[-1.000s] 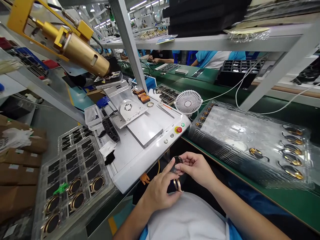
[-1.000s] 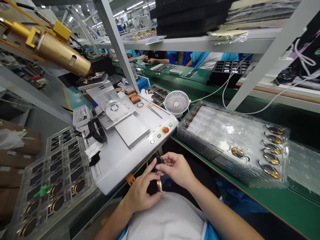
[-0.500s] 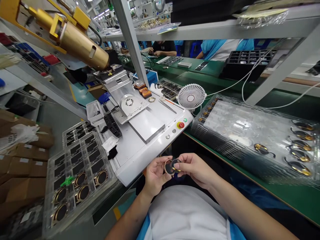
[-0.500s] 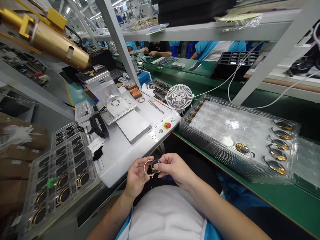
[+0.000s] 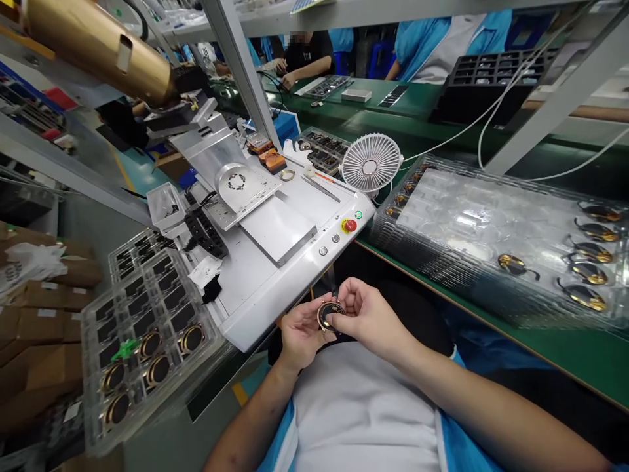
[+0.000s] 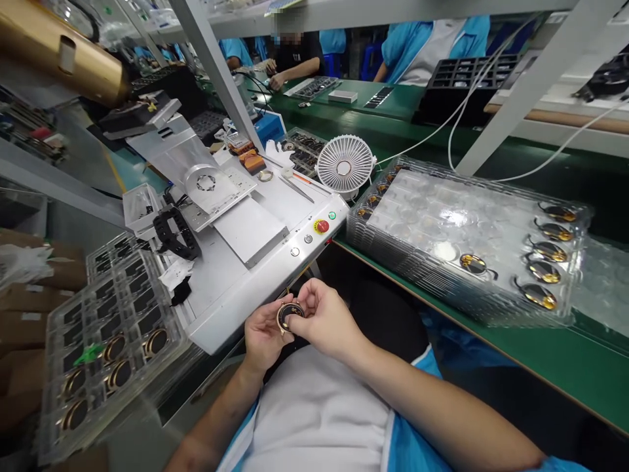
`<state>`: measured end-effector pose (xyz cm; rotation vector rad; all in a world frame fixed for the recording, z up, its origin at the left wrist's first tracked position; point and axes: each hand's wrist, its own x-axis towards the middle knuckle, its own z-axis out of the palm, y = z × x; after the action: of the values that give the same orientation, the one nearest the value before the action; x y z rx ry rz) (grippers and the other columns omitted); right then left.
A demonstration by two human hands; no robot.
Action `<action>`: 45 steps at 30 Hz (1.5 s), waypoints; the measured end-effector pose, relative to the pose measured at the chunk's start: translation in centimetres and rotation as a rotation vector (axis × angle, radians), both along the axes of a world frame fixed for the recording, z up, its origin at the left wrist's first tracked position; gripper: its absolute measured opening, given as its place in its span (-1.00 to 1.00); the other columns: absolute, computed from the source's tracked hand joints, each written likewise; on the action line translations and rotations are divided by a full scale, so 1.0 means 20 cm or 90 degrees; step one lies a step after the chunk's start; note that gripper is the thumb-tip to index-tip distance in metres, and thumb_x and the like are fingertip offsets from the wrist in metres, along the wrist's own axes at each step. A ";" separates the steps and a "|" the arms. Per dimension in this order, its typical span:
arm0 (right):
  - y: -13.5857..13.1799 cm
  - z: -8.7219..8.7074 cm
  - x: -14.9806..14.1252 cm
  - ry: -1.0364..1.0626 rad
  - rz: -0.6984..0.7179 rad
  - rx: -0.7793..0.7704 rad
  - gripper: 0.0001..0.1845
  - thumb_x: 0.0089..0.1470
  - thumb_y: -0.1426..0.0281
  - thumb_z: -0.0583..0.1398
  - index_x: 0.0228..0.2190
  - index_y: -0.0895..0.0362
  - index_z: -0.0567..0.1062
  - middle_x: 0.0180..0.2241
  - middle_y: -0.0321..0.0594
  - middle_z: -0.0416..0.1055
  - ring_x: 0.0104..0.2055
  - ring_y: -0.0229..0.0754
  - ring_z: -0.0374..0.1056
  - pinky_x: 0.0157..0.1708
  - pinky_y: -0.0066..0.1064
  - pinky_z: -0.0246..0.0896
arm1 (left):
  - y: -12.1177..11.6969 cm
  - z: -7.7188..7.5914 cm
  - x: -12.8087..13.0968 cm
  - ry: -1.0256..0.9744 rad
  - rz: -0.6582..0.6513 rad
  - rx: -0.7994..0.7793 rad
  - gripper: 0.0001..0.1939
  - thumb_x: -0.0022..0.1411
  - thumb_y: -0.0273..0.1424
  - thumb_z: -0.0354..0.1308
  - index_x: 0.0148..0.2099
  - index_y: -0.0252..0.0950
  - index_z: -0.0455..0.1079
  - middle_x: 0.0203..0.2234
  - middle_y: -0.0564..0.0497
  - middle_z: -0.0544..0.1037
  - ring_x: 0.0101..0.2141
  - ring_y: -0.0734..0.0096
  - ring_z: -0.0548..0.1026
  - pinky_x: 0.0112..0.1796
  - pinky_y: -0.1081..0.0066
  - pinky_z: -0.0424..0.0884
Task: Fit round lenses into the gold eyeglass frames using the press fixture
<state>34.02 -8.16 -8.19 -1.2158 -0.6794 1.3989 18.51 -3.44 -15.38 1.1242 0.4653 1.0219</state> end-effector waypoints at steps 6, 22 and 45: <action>0.00 0.00 -0.01 0.026 0.007 0.000 -0.63 -0.22 0.45 0.33 -0.40 0.05 0.25 -0.57 -0.48 0.39 -0.57 -0.34 0.26 -0.55 -0.50 0.13 | 0.01 -0.02 -0.02 0.073 0.045 -0.017 -0.43 -0.16 -0.34 0.63 -0.02 -0.14 0.63 -0.04 -0.12 0.71 -0.09 0.02 0.70 -0.03 0.09 0.64; 0.04 -0.02 0.00 0.047 0.021 -0.004 -0.63 -0.21 0.45 0.34 -0.39 0.06 0.26 -0.58 -0.47 0.45 -0.58 -0.30 0.39 -0.56 -0.52 0.24 | 0.04 -0.06 -0.01 0.053 0.065 0.050 -0.43 -0.10 -0.30 0.61 0.02 -0.11 0.63 -0.05 -0.14 0.71 -0.13 0.14 0.72 -0.14 0.33 0.68; 0.40 -0.14 0.08 -0.082 0.102 -0.026 -0.37 -0.35 0.02 0.57 -0.46 0.14 0.42 -0.65 -0.32 0.43 -0.69 -0.27 0.32 -0.74 -0.49 0.28 | 0.03 0.02 -0.04 -0.019 0.193 -0.082 -0.62 0.15 -0.35 0.47 0.03 -0.11 0.60 -0.03 -0.06 0.70 0.00 0.17 0.67 0.06 0.24 0.58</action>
<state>35.66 -0.08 -10.97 -1.3167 -0.8571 1.4809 17.66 -2.92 -14.90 0.9392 0.6829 1.2507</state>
